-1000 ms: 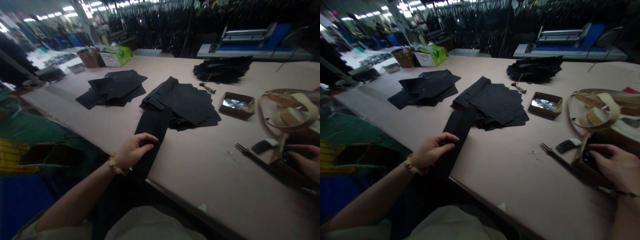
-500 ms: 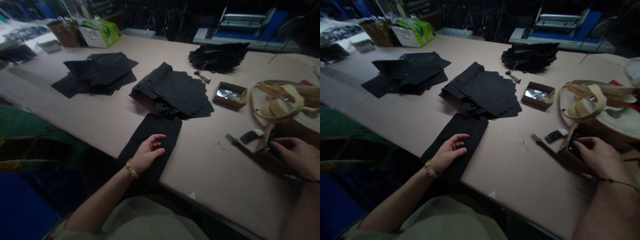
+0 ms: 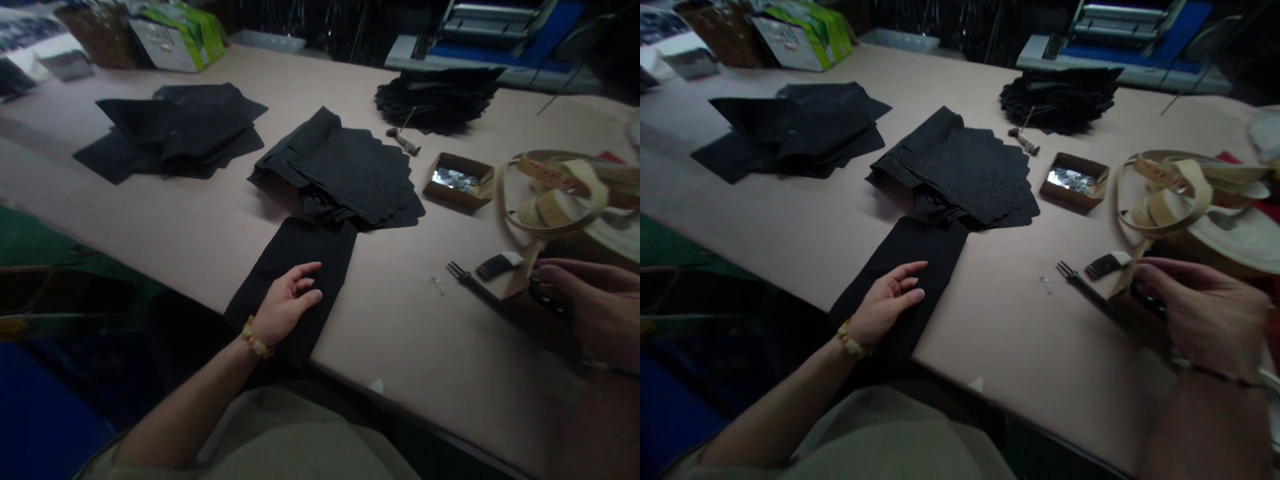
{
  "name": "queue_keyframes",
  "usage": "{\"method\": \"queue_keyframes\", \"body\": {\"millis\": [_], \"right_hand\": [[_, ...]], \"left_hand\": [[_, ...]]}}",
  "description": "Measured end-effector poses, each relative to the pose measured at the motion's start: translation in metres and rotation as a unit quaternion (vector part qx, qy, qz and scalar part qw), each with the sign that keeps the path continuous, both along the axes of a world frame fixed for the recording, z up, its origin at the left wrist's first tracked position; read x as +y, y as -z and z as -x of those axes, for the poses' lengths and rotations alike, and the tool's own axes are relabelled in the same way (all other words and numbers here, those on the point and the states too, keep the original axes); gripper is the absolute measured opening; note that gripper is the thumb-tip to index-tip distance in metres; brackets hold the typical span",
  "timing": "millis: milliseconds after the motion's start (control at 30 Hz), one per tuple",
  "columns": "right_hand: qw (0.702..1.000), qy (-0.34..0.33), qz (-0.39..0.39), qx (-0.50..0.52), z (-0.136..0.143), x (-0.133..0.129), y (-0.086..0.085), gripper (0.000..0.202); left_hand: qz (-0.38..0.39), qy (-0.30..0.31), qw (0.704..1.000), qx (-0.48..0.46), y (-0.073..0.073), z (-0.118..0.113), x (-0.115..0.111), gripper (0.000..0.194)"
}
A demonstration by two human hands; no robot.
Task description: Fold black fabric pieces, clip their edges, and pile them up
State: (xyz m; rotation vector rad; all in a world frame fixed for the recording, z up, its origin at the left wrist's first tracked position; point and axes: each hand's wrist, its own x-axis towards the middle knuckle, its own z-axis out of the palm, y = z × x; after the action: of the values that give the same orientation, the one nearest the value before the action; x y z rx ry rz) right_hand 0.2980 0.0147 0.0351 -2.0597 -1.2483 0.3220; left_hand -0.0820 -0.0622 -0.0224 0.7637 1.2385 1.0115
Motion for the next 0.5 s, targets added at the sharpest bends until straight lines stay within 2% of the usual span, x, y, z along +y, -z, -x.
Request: {"method": "queue_keyframes", "body": {"millis": [33, 67, 100, 167, 200, 233, 300, 367, 433, 500], "right_hand": [[0.998, -0.051, 0.013, 0.038, 0.024, -0.005, -0.001, 0.04], [0.98, -0.152, 0.008, 0.129, 0.05, -0.01, -0.001, 0.037], [0.94, -0.265, 0.0, 0.213, 0.075, -0.015, 0.002, 0.028], [0.852, -0.431, 0.046, 0.293, 0.12, -0.025, 0.013, 0.015], [0.821, -0.477, 0.049, 0.31, 0.137, -0.029, 0.021, 0.011], [0.805, -0.5, 0.037, 0.317, 0.149, -0.034, 0.028, 0.007], [0.807, -0.514, 0.015, 0.29, 0.162, -0.042, 0.043, 0.004], [0.821, -0.527, 0.017, 0.218, 0.16, -0.046, 0.051, 0.005], [0.83, -0.539, 0.034, 0.141, 0.146, -0.041, 0.05, 0.012], [0.875, -0.481, 0.029, 0.043, 0.114, -0.021, 0.039, 0.025]], "left_hand": [[0.004, 0.002, 1.0, 0.005, 0.0, -0.002, 0.0, 0.056], [0.006, 0.006, 1.0, 0.007, -0.001, -0.004, 0.0, 0.05], [0.007, 0.013, 1.0, 0.005, -0.002, -0.006, 0.0, 0.046], [0.004, 0.035, 0.999, -0.004, -0.003, -0.011, -0.002, 0.039], [0.001, 0.048, 0.999, -0.007, -0.004, -0.014, -0.004, 0.036], [-0.003, 0.062, 0.998, -0.007, -0.005, -0.017, -0.004, 0.034], [-0.02, 0.087, 0.996, 0.018, -0.007, -0.021, -0.005, 0.032], [-0.052, 0.087, 0.99, 0.097, -0.008, -0.02, -0.005, 0.035], [-0.08, 0.057, 0.972, 0.211, -0.006, -0.012, -0.004, 0.043], [-0.086, 0.03, 0.949, 0.302, 0.004, 0.005, -0.002, 0.054]]}}
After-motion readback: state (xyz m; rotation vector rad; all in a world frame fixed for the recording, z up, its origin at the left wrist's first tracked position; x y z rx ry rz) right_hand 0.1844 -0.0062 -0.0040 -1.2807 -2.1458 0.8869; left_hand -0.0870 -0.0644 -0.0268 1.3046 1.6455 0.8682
